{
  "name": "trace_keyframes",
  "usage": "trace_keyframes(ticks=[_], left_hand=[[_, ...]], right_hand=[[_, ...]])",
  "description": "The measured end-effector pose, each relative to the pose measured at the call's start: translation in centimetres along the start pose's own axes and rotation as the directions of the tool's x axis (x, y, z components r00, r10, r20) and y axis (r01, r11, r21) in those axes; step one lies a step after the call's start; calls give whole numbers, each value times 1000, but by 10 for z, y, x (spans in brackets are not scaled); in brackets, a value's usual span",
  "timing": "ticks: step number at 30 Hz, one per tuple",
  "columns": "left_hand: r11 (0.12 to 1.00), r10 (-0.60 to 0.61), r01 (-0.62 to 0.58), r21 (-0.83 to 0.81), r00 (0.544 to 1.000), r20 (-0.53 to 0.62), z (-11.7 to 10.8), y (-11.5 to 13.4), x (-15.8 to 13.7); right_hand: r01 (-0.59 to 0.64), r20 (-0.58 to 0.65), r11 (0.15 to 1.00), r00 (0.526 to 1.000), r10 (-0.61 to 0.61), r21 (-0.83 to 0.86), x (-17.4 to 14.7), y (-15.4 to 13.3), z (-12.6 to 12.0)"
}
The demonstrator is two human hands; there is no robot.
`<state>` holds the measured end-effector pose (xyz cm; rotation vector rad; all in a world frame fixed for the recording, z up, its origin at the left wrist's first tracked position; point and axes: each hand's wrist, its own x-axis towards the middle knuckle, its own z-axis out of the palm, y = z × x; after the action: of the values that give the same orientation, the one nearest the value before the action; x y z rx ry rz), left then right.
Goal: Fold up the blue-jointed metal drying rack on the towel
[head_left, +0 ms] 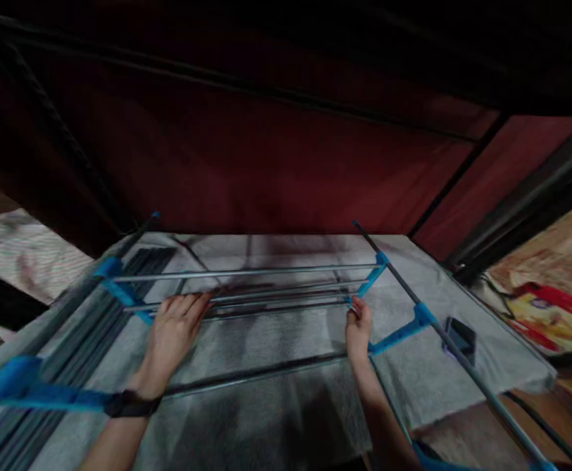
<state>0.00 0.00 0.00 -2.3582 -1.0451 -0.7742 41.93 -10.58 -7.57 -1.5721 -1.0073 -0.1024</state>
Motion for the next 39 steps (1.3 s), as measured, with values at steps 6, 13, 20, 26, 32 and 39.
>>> trace_keyframes(ticks=[6,13,20,26,32,39], left_hand=[[998,-46,46,-50,999,-10,-1,0,0],[990,-103,101,-103,994,-18,-7,9,4],[966,-230,218,-138,970,-77,-7,20,-2],[721,-693,586,-370,609,-386,2,22,-29],[209,-969,529,-823,-2,-247,20,-21,-29],[15,-999,451,-892,49,8,19,-43,-3]], right_hand=[[385,279,923,885,-372,11,-9,-50,18],[686,532,723,643,-551,-81,5,-95,55],[747,547,663,572,-611,-41,21,-95,65],[774,532,631,554,-640,-46,25,-92,63],[782,555,622,535,-637,-41,27,-85,64],[807,552,589,512,-658,-48,29,-77,66]])
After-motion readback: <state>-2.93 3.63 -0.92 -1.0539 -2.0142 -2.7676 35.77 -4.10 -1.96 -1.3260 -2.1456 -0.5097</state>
